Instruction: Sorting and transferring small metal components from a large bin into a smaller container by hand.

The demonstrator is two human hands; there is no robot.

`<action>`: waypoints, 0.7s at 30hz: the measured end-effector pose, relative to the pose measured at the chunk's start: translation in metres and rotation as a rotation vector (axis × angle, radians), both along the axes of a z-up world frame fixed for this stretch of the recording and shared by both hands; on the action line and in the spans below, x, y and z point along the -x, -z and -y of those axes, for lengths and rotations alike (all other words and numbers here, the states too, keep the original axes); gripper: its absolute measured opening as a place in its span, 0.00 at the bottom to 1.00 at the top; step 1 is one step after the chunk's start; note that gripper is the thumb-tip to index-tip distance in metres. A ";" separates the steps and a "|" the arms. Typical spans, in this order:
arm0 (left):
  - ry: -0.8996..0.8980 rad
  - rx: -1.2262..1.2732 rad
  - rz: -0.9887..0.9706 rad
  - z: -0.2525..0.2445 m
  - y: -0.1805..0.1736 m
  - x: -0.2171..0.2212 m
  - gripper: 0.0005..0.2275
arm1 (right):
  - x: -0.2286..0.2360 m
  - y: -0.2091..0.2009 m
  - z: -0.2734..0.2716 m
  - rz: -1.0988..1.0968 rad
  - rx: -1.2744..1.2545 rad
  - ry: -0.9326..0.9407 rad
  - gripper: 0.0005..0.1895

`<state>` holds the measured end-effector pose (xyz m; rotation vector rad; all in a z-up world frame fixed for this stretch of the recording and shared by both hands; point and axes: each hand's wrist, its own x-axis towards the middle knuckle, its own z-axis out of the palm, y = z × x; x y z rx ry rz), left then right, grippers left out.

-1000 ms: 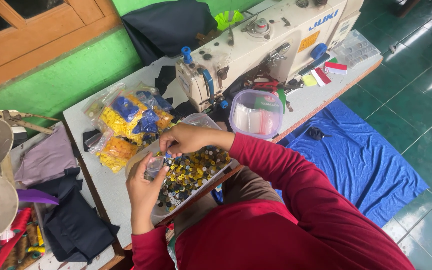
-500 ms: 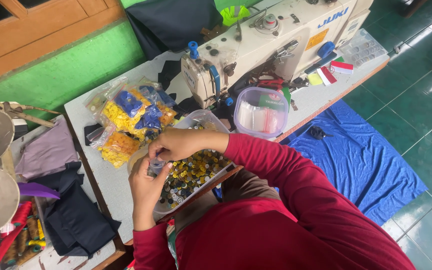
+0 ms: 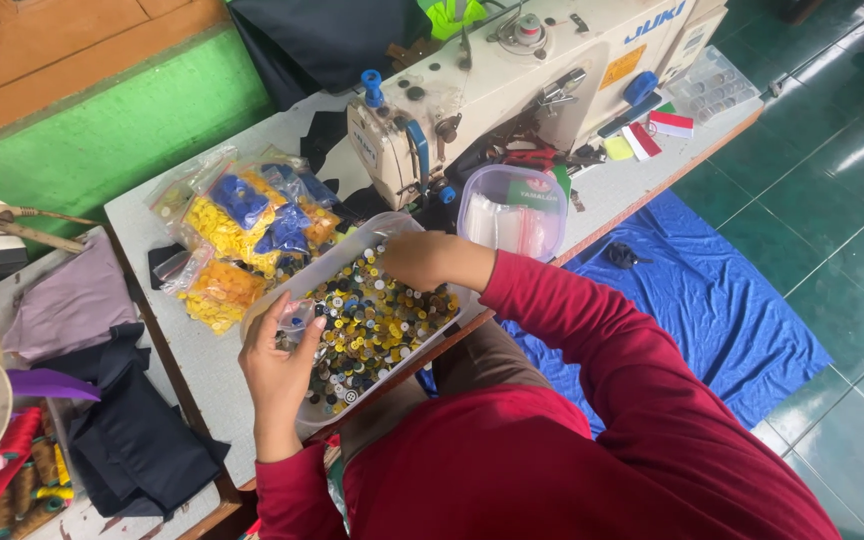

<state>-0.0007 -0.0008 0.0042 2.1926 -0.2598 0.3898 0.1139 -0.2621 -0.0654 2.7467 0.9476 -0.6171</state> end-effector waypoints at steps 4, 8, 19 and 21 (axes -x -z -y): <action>-0.011 -0.002 0.014 -0.001 0.002 -0.001 0.25 | 0.031 -0.068 -0.007 0.017 0.160 -0.031 0.10; -0.005 0.005 0.020 -0.001 0.004 -0.001 0.25 | 0.010 -0.011 -0.002 0.071 0.001 0.012 0.08; -0.019 -0.030 0.079 -0.001 0.012 -0.005 0.25 | 0.003 -0.025 0.003 -0.224 -0.098 -0.063 0.09; -0.017 -0.033 0.087 0.000 0.009 -0.004 0.25 | 0.001 -0.032 -0.001 0.028 -0.064 0.032 0.09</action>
